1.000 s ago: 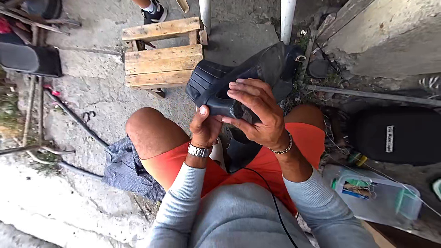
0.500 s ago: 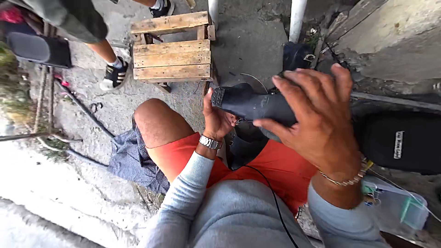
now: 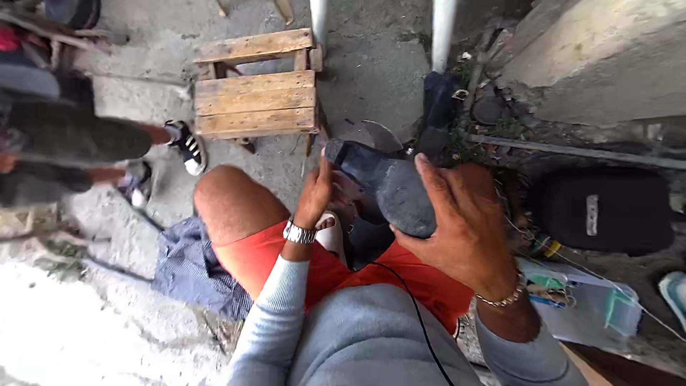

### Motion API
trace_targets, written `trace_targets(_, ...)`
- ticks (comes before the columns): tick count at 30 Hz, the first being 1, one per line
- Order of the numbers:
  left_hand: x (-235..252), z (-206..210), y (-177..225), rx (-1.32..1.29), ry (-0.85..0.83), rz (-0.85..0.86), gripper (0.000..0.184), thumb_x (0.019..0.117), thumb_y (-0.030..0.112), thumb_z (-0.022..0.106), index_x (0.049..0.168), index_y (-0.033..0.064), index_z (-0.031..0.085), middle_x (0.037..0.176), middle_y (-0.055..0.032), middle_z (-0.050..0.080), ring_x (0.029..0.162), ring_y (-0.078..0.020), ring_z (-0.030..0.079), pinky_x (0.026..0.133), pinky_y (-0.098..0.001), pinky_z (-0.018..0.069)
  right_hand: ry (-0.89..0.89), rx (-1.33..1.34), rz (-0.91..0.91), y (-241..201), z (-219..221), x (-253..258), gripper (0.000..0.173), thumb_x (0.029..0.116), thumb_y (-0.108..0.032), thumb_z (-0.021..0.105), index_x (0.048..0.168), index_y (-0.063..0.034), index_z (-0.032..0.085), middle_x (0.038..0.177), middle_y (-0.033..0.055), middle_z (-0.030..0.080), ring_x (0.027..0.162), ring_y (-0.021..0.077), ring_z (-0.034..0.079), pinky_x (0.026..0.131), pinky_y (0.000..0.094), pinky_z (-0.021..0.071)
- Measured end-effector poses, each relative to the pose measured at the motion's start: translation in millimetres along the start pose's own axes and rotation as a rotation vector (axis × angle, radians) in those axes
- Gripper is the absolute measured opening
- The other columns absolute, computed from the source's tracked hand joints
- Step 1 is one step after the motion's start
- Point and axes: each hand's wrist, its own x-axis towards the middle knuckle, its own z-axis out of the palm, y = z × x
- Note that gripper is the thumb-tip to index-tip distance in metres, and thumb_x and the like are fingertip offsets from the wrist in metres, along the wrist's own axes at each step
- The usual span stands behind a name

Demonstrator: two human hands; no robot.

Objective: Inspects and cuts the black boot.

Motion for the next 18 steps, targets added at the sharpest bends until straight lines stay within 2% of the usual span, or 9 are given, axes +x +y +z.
trace_targets(2, 1.6, -3.0, -3.0, 0.174, 0.206, 0.225, 0.056, 0.1108, 0.049, 0.033, 0.14, 0.006, 0.053, 0.108, -0.0102, 0.07, 0.077, -0.0221, 0.072, 0.068, -0.0443, 0.0646, -0.005, 0.04, 0.061, 10.8, 15.3, -10.0, 0.104, 0.0722, -0.053, 0.083, 0.157, -0.0106, 0.041, 0.132, 0.0192, 0.062, 0.103, 0.0316, 0.069, 0.072, 0.0507, 0.0594)
trace_targets(4, 1.9, -1.7, 0.3, 0.228, 0.195, 0.447, 0.053, 0.1081, 0.044, 0.047, 0.146, 0.0059, 0.051, 0.123, -0.0109, 0.066, 0.086, -0.0215, 0.073, 0.069, -0.042, 0.0662, 0.008, 0.077, 0.101, 19.2, 35.0, -22.1, 0.103, 0.0714, -0.051, 0.085, 0.156, -0.0104, 0.043, 0.131, 0.0178, 0.063, 0.103, 0.0296, 0.069, 0.073, 0.0487, 0.0603)
trace_targets(6, 1.8, 6.9, 2.4, 0.3, 0.192, 0.526, 0.049, 0.1008, 0.036, 0.065, 0.139, 0.0065, 0.06, 0.122, -0.011, 0.065, 0.088, -0.0194, 0.072, 0.07, -0.0385, 0.0659, 0.01, 0.112, 0.13, 23.4, 53.4, -34.7, 0.101, 0.071, -0.051, 0.084, 0.155, -0.0109, 0.045, 0.13, 0.0159, 0.064, 0.102, 0.0278, 0.07, 0.074, 0.0473, 0.0612)
trace_targets(7, 3.5, 12.0, 1.9, 0.337, 0.227, 0.549, 0.042, 0.0994, 0.032, 0.069, 0.133, 0.0069, 0.065, 0.118, -0.01, 0.066, 0.086, -0.0174, 0.072, 0.069, -0.0359, 0.0661, 0.014, 0.134, 0.144, 24.2, 61.0, -40.1, 0.1, 0.0713, -0.052, 0.084, 0.155, -0.0111, 0.046, 0.131, 0.0156, 0.065, 0.103, 0.0272, 0.07, 0.074, 0.0468, 0.0613)
trace_targets(9, 10.6, 18.4, -1.3, 0.393, 0.266, 0.597, 0.034, 0.0986, 0.027, 0.071, 0.125, 0.0061, 0.07, 0.112, -0.0095, 0.066, 0.082, -0.0146, 0.071, 0.067, -0.0319, 0.0649, 0.042, 0.177, 0.158, 25.3, 71.6, -48.4, 0.099, 0.0715, -0.053, 0.083, 0.153, -0.0094, 0.048, 0.129, 0.0163, 0.066, 0.102, 0.026, 0.071, 0.074, 0.0448, 0.0615)
trace_targets(12, 17.8, 26.0, -2.6, 0.505, 0.241, 0.641, 0.038, 0.0952, 0.03, 0.075, 0.126, 0.0085, 0.071, 0.114, -0.0079, 0.064, 0.086, -0.0111, 0.067, 0.069, -0.0272, 0.0605, 0.088, 0.213, 0.173, 29.5, 79.1, -58.0, 0.097, 0.0716, -0.053, 0.083, 0.151, -0.0064, 0.051, 0.13, 0.0175, 0.066, 0.104, 0.0246, 0.071, 0.076, 0.0423, 0.062)
trace_targets(14, 23.5, 35.3, -2.2, 0.596, 0.296, 0.724, 0.032, 0.0961, 0.026, 0.073, 0.122, 0.0067, 0.072, 0.109, -0.0088, 0.065, 0.081, -0.0093, 0.066, 0.068, -0.0244, 0.0594, 0.113, 0.233, 0.191, 33.7, 81.8, -59.9, 0.096, 0.0713, -0.052, 0.084, 0.149, -0.0058, 0.052, 0.131, 0.0171, 0.066, 0.105, 0.0233, 0.07, 0.078, 0.041, 0.0623)
trace_targets(16, 31.8, 48.2, 0.7, 0.704, 0.339, 0.793, 0.031, 0.0971, 0.024, 0.071, 0.122, 0.0051, 0.073, 0.107, -0.0124, 0.066, 0.079, -0.0127, 0.065, 0.067, -0.0275, 0.0568, 0.137, 0.263, 0.226, 40.7, 83.5, -60.7, 0.097, 0.0702, -0.051, 0.085, 0.15, -0.0064, 0.052, 0.131, 0.0156, 0.066, 0.107, 0.0227, 0.07, 0.079, 0.0417, 0.062)
trace_targets(18, 42.9, 57.9, 12.5, 0.762, 0.262, 0.77, 0.037, 0.0991, 0.032, 0.069, 0.128, 0.0087, 0.07, 0.114, -0.0137, 0.066, 0.084, -0.0178, 0.068, 0.068, -0.0336, 0.0597, 0.167, 0.265, 0.272, 54.7, 80.3, -59.4, 0.098, 0.0697, -0.05, 0.087, 0.151, -0.0092, 0.051, 0.131, 0.0135, 0.067, 0.107, 0.0234, 0.07, 0.08, 0.0453, 0.0618)
